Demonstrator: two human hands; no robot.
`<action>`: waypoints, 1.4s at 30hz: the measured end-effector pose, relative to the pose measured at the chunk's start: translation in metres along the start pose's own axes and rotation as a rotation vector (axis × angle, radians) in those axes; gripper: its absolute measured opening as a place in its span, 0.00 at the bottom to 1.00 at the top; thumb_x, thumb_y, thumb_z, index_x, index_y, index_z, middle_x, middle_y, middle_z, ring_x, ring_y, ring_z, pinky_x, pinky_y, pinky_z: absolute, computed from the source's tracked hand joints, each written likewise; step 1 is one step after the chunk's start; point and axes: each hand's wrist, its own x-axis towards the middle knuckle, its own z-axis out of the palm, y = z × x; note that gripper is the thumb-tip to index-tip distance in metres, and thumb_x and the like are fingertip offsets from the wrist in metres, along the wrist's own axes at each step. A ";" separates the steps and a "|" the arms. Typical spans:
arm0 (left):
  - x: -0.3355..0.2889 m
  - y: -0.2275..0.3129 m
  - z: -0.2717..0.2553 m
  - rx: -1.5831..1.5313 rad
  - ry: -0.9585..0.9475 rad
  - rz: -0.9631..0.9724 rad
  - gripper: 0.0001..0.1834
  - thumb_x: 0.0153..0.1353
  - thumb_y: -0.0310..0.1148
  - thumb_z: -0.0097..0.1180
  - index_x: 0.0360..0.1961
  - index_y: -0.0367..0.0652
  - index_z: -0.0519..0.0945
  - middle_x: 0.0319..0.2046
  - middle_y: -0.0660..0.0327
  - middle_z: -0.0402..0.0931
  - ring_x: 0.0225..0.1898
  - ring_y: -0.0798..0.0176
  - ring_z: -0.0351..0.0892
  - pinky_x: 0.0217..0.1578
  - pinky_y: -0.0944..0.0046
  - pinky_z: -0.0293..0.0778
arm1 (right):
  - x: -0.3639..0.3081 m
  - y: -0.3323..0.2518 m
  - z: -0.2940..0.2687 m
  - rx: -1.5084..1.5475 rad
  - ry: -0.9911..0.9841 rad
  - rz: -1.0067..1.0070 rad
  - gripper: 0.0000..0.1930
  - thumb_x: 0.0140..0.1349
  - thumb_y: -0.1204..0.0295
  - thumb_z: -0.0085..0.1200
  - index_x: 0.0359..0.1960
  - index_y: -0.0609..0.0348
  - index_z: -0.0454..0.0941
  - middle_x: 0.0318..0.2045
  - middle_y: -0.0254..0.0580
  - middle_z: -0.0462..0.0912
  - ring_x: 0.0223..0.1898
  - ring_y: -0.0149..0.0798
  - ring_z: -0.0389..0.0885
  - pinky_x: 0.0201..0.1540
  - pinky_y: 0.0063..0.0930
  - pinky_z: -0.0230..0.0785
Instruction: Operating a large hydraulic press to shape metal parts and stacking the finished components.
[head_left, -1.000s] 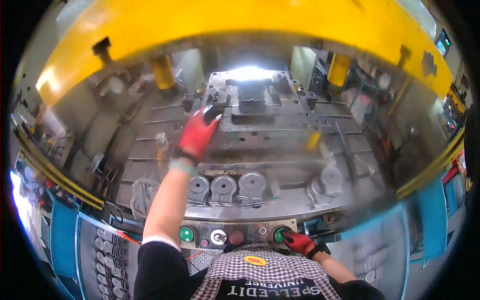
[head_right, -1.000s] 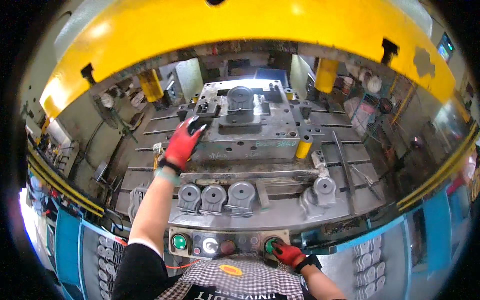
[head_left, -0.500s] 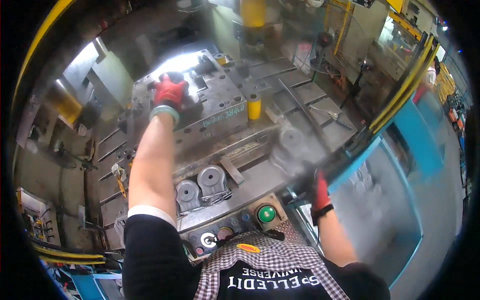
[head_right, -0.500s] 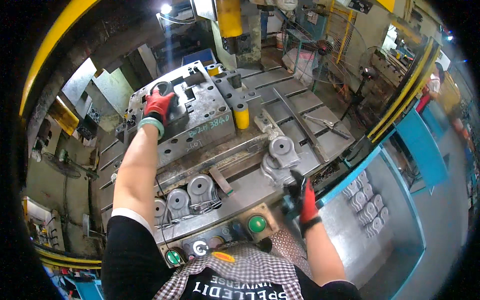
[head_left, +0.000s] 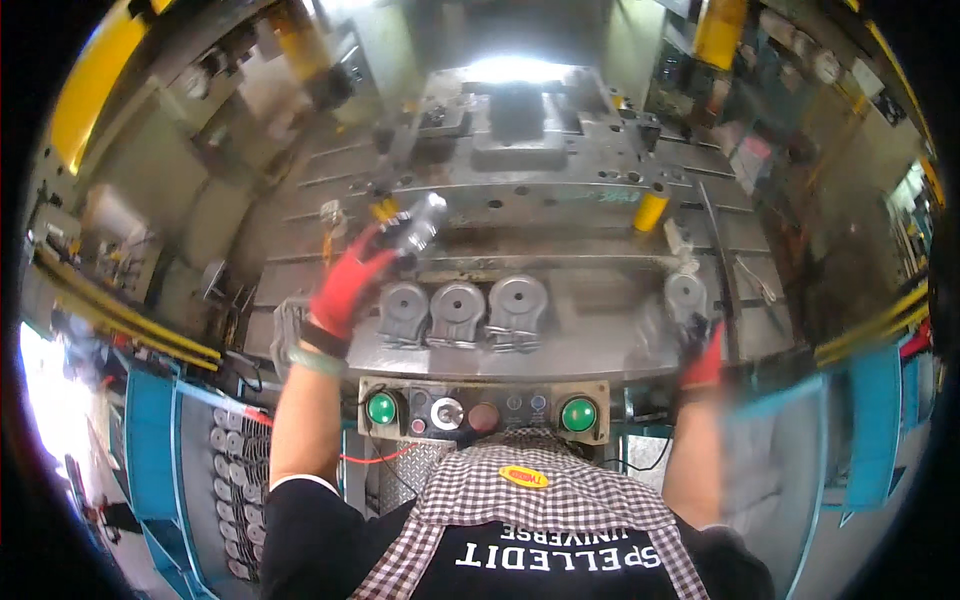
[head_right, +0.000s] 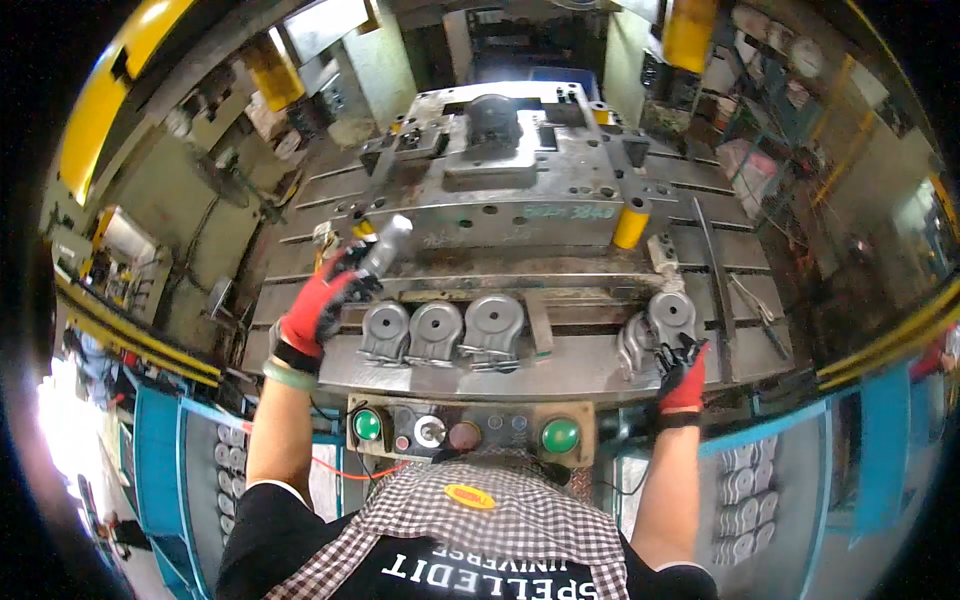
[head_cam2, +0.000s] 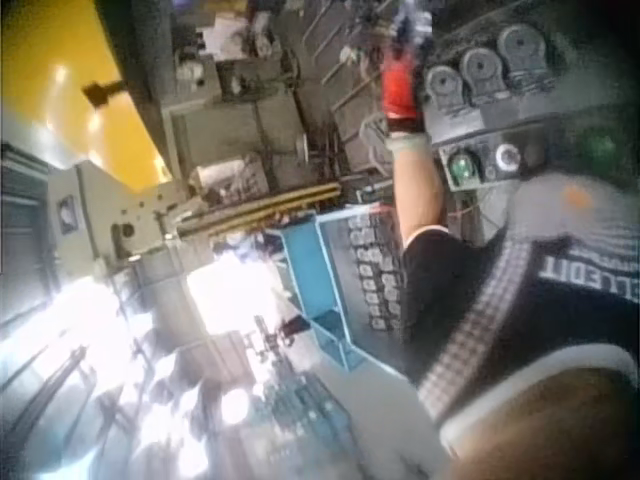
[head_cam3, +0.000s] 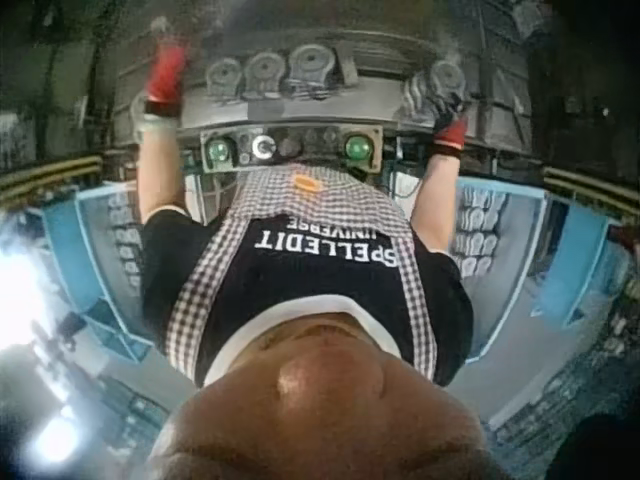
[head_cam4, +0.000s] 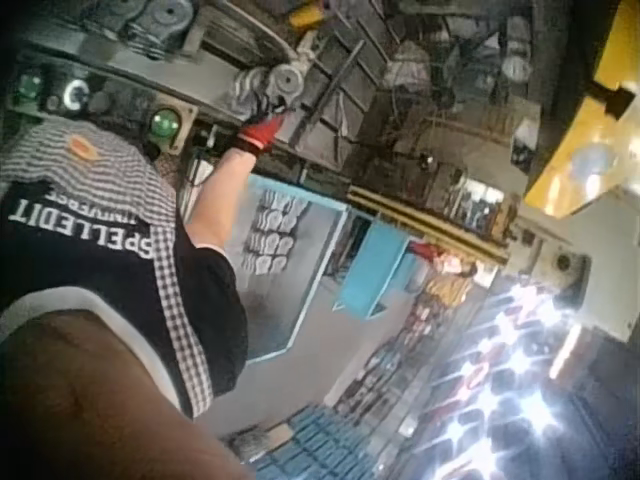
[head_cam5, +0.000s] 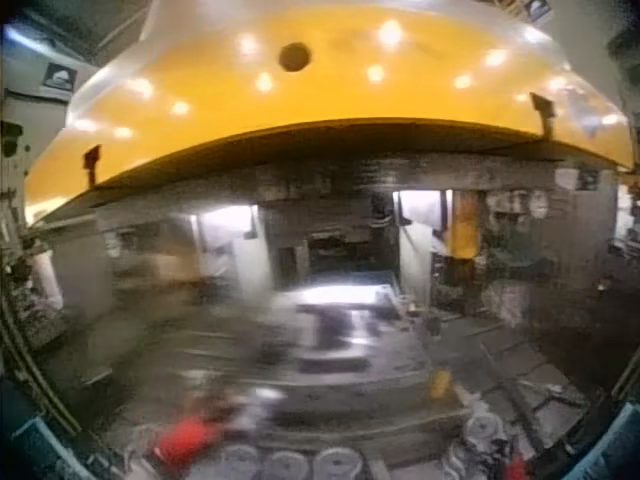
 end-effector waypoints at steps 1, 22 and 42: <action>-0.016 -0.004 0.009 0.189 0.088 -0.055 0.26 0.55 0.29 0.52 0.56 0.38 0.63 0.49 0.59 0.68 0.48 0.67 0.67 0.49 0.68 0.63 | 0.003 -0.004 0.001 0.065 -0.001 0.051 0.37 0.58 0.41 0.34 0.55 0.63 0.59 0.54 0.44 0.63 0.51 0.48 0.65 0.54 0.38 0.57; -0.037 -0.132 0.056 1.371 0.050 0.039 0.37 0.45 0.55 0.54 0.56 0.49 0.63 0.56 0.46 0.58 0.49 0.41 0.65 0.49 0.50 0.62 | 0.049 -0.003 0.044 0.519 -0.040 0.155 0.40 0.54 0.37 0.27 0.54 0.61 0.65 0.48 0.46 0.72 0.50 0.43 0.69 0.54 0.42 0.58; -0.061 -0.108 -0.069 0.752 0.404 0.143 0.24 0.56 0.36 0.51 0.54 0.39 0.65 0.51 0.49 0.63 0.53 0.51 0.62 0.53 0.60 0.60 | -0.037 -0.078 0.139 0.024 -0.577 -0.417 0.26 0.65 0.55 0.33 0.56 0.63 0.61 0.51 0.40 0.69 0.52 0.35 0.67 0.57 0.29 0.55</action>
